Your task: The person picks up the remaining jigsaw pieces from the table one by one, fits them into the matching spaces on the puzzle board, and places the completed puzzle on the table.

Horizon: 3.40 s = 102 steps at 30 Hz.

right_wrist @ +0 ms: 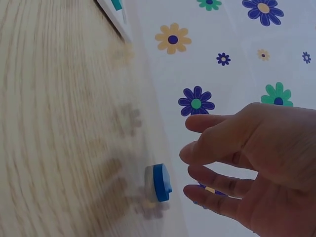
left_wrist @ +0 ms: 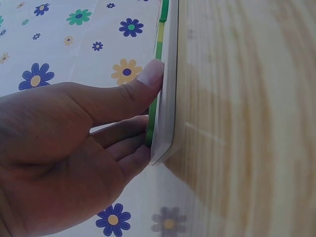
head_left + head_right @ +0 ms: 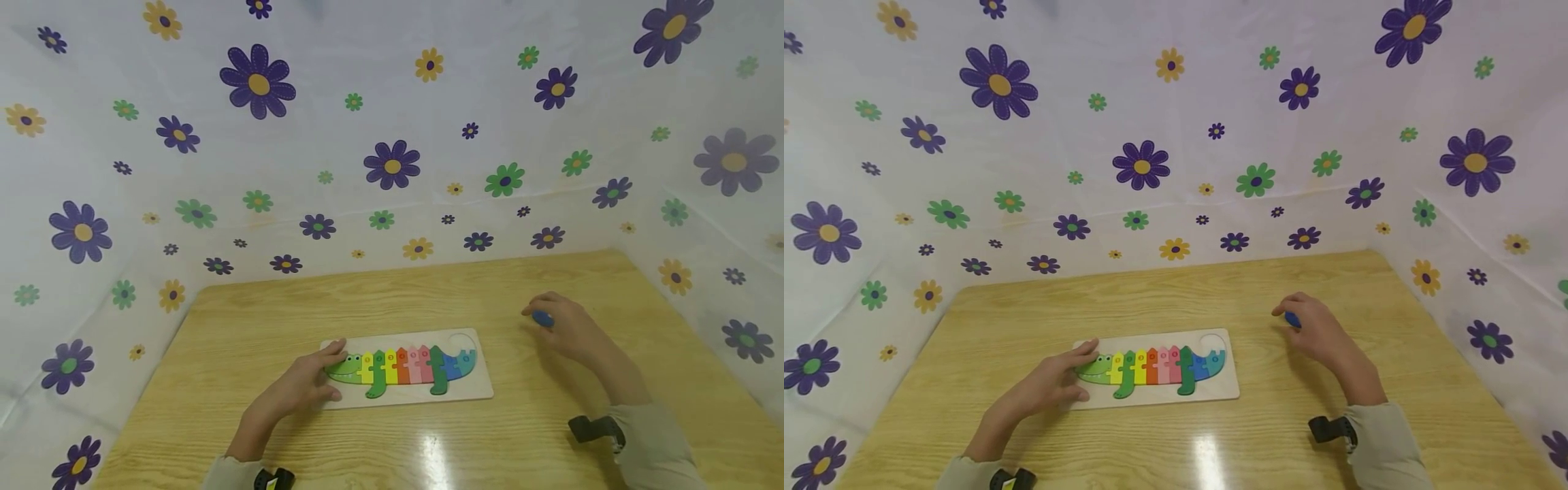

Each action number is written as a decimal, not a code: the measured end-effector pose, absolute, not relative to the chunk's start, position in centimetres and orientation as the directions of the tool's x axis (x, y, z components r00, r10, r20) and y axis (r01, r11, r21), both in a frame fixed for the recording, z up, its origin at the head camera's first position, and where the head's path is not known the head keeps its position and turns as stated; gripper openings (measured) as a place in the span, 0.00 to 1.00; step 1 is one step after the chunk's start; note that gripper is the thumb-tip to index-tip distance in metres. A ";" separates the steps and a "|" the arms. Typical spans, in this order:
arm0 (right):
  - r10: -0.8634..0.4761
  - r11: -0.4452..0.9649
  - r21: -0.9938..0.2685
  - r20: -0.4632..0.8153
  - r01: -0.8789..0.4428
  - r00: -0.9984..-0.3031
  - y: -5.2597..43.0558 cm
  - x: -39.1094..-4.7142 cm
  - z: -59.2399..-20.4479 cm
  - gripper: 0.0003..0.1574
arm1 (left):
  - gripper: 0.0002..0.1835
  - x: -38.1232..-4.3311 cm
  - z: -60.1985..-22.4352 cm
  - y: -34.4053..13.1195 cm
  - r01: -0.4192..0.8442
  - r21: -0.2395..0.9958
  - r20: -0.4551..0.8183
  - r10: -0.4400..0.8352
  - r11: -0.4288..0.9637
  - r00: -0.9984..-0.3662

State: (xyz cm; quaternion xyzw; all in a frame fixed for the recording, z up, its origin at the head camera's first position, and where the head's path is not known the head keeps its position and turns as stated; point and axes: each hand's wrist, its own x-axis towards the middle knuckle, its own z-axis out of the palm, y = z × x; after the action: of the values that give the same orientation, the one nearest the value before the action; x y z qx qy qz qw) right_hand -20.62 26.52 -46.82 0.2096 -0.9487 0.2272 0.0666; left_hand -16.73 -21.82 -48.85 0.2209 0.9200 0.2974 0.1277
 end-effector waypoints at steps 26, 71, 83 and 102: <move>-0.388 0.775 -0.442 0.232 -0.452 -0.892 28.3 -21.5 -49.0 0.20 | 0.38 -16.8 -48.8 -21.6 0.311 0.621 -0.116 0.476 0.720 -0.871; -0.356 0.786 -0.499 0.117 -0.364 -0.927 28.1 -21.3 -48.4 0.15 | 0.38 -16.5 -48.5 -21.8 0.324 0.628 -0.104 0.488 0.707 -0.866; -0.333 0.791 -0.492 0.152 -0.364 -0.930 28.3 -21.4 -48.0 0.14 | 0.38 -16.6 -48.2 -21.8 0.325 0.628 -0.112 0.495 0.707 -0.862; -0.315 0.715 -0.580 0.231 -0.390 -0.921 28.1 -21.0 -45.8 0.16 | 0.38 -16.7 -48.3 -21.8 0.302 0.633 -0.126 0.479 0.713 -0.868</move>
State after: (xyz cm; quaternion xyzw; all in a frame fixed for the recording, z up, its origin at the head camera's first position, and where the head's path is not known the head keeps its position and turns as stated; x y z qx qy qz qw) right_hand -20.99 28.11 -45.82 0.1906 -0.9242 0.3259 0.0576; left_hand -16.74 -21.81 -48.31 0.2135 0.9144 0.3131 0.1420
